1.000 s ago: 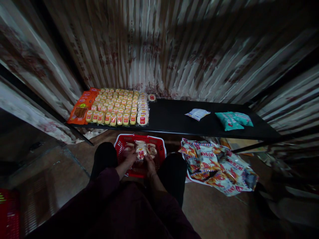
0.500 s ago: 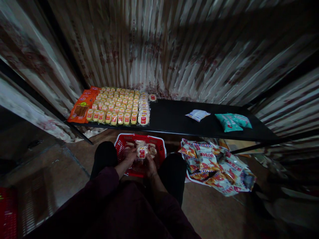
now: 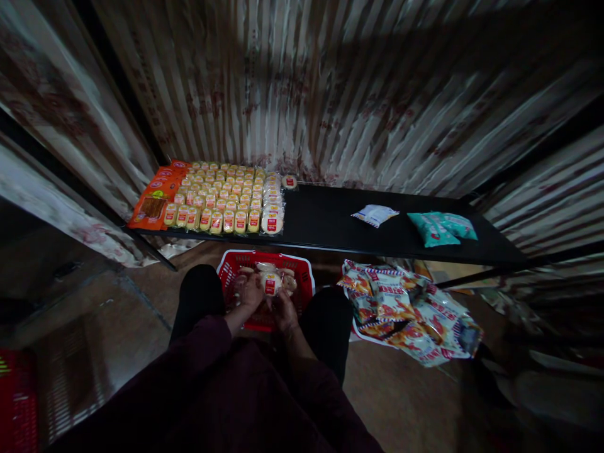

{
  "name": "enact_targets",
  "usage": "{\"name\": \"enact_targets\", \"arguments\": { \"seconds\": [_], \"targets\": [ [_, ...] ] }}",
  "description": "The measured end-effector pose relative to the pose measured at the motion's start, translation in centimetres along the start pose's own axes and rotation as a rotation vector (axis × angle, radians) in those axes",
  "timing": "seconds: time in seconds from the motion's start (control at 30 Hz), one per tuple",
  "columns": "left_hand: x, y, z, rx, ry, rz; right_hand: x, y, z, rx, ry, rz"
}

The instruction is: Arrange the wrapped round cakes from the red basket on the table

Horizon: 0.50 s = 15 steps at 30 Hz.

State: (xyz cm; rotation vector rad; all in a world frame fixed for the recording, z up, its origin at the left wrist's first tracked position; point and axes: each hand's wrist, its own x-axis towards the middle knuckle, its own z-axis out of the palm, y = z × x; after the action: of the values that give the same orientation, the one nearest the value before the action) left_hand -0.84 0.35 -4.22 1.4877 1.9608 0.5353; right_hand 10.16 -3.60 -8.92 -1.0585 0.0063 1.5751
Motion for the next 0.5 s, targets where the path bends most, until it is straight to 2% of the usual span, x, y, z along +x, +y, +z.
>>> {"name": "enact_targets", "arguments": {
  "seconds": [0.13,0.3,0.5],
  "targets": [
    [-1.1,1.1,-0.6,-0.032,0.028,-0.016,0.2,0.1,-0.2,-0.044,-0.013,-0.011],
    [-1.7,2.2,-0.5,-0.268,-0.166,-0.113,0.3,0.3,-0.3,-0.137,-0.015,-0.056],
    [-2.0,2.6,-0.4,-0.434,-0.181,-0.155,-0.5,0.2,0.3,-0.194,-0.101,-0.053]
  ]
}}
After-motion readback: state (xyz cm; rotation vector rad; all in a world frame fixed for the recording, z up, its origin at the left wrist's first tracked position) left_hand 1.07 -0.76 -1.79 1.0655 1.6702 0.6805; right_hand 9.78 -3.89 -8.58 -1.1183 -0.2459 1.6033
